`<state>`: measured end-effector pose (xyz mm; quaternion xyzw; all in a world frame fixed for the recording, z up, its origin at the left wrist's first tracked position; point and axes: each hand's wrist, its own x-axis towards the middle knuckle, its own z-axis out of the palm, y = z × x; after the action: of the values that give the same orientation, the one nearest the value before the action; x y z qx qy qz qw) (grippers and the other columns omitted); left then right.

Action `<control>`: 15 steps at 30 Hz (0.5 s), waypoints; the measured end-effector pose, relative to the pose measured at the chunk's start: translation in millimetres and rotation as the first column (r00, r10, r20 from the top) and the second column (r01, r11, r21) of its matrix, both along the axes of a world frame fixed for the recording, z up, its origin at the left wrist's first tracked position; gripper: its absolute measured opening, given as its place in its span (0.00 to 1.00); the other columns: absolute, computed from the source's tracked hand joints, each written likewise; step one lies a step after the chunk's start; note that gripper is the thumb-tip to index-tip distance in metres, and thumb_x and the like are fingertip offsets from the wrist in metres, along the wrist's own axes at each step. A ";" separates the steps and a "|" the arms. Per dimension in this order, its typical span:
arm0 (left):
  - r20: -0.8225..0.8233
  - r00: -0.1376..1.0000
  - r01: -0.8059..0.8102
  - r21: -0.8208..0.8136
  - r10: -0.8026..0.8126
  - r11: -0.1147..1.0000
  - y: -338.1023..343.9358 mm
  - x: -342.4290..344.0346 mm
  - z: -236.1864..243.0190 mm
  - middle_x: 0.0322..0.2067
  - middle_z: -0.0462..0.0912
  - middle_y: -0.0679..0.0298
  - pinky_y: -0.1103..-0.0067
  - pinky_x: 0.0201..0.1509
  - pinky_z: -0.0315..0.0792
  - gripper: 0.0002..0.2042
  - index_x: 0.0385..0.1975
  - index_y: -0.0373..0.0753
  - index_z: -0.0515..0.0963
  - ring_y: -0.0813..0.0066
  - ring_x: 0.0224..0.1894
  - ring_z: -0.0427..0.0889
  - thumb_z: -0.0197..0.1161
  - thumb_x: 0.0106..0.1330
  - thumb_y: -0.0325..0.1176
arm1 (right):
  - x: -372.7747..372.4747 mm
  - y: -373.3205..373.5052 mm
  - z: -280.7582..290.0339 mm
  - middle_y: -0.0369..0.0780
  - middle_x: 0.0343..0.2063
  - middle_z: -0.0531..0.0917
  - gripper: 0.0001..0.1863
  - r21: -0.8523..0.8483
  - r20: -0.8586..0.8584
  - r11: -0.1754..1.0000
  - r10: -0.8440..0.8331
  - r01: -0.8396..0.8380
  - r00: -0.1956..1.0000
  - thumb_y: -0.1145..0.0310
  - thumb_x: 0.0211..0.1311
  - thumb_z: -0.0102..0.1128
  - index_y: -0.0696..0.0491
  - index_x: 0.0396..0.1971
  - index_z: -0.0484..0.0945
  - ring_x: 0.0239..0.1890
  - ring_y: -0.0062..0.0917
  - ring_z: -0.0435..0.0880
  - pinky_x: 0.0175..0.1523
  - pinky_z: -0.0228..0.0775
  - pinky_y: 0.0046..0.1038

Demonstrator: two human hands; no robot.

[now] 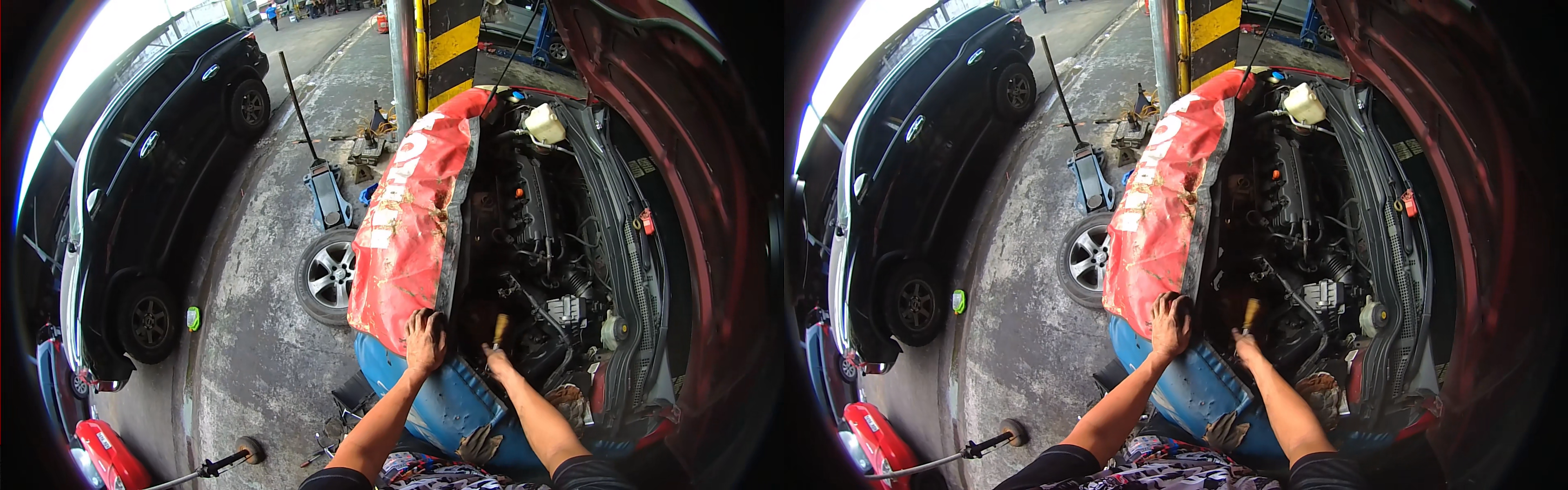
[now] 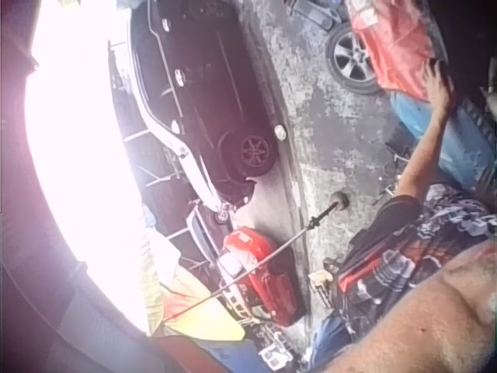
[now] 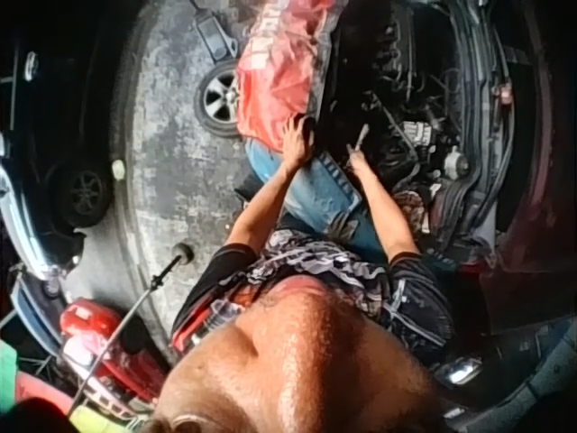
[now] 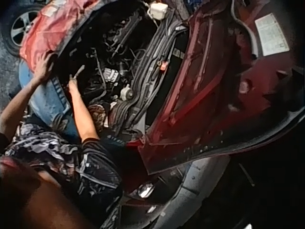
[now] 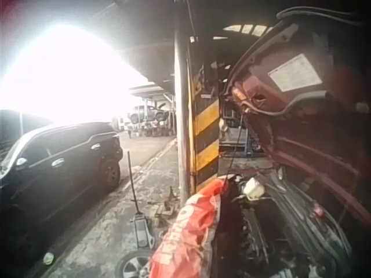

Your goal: Loosening bolts and tapping engine components using a socket wrench and hammer.

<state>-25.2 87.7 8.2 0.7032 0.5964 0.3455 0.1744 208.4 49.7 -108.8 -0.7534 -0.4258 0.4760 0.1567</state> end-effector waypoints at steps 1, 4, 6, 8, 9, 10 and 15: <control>0.008 1.000 0.008 0.013 -0.008 1.000 1.2 5.3 0.9 0.56 0.69 0.50 0.57 0.67 0.57 0.21 0.54 0.40 0.72 0.47 0.62 0.64 0.61 0.59 0.33 | 3.1 0.0 -6.7 0.50 0.36 0.84 0.24 -0.049 -0.186 0.898 -0.439 0.437 0.879 0.53 0.67 0.57 0.63 0.39 0.79 0.37 0.42 0.83 0.43 0.73 0.40; 0.006 1.000 -0.006 0.004 0.006 1.000 -0.7 0.4 1.2 0.56 0.69 0.51 0.57 0.68 0.57 0.21 0.54 0.40 0.72 0.47 0.63 0.63 0.61 0.59 0.33 | 4.2 -7.8 -9.9 0.49 0.35 0.84 0.24 -0.076 -0.245 0.793 -0.603 0.605 0.759 0.50 0.68 0.54 0.60 0.40 0.79 0.37 0.44 0.84 0.41 0.73 0.41; -0.006 1.000 -0.016 -0.008 0.016 1.000 -3.0 -6.7 1.6 0.56 0.69 0.51 0.58 0.68 0.56 0.21 0.54 0.40 0.72 0.47 0.63 0.63 0.61 0.59 0.33 | 4.2 -5.4 -6.1 0.41 0.28 0.81 0.19 0.103 0.191 0.844 0.502 -0.526 0.843 0.53 0.70 0.54 0.56 0.38 0.77 0.26 0.32 0.80 0.31 0.69 0.34; -0.012 1.000 -0.019 -0.011 0.019 1.000 -4.2 -8.1 2.9 0.56 0.69 0.51 0.58 0.68 0.56 0.20 0.54 0.40 0.71 0.47 0.63 0.63 0.60 0.60 0.32 | -3.3 -5.4 -4.8 0.41 0.27 0.81 0.19 0.063 0.043 0.965 0.251 -0.254 0.967 0.53 0.69 0.55 0.57 0.36 0.78 0.26 0.32 0.80 0.32 0.70 0.36; -0.006 1.000 -0.016 0.006 0.016 1.000 -4.4 -6.8 2.6 0.56 0.69 0.51 0.58 0.68 0.57 0.21 0.54 0.40 0.71 0.47 0.63 0.64 0.61 0.60 0.33 | -7.6 -3.7 -4.7 0.41 0.26 0.82 0.19 -0.015 -0.087 0.999 -0.040 0.039 0.995 0.54 0.68 0.56 0.58 0.34 0.79 0.26 0.33 0.80 0.33 0.71 0.37; 0.022 1.000 0.012 0.029 -0.013 0.999 0.2 8.4 5.5 0.55 0.69 0.51 0.58 0.67 0.57 0.21 0.54 0.40 0.71 0.48 0.62 0.64 0.61 0.59 0.33 | 10.9 -5.5 -10.6 0.40 0.26 0.82 0.19 -0.112 -0.172 0.932 -0.359 0.344 0.917 0.54 0.67 0.57 0.58 0.32 0.79 0.27 0.34 0.80 0.34 0.72 0.38; -0.018 0.999 -0.032 -0.002 0.032 0.999 -11.3 -19.3 -1.0 0.55 0.70 0.51 0.58 0.67 0.57 0.20 0.53 0.40 0.72 0.48 0.62 0.64 0.61 0.60 0.33 | -24.4 -1.7 41.7 0.54 0.35 0.84 0.21 -0.031 0.125 0.990 0.141 -0.138 0.982 0.56 0.66 0.57 0.63 0.36 0.80 0.40 0.47 0.84 0.44 0.74 0.42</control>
<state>-44.5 76.4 7.2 0.6964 0.6097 0.3412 0.1642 184.0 48.0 -67.1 -0.7522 -0.4811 0.4419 0.0871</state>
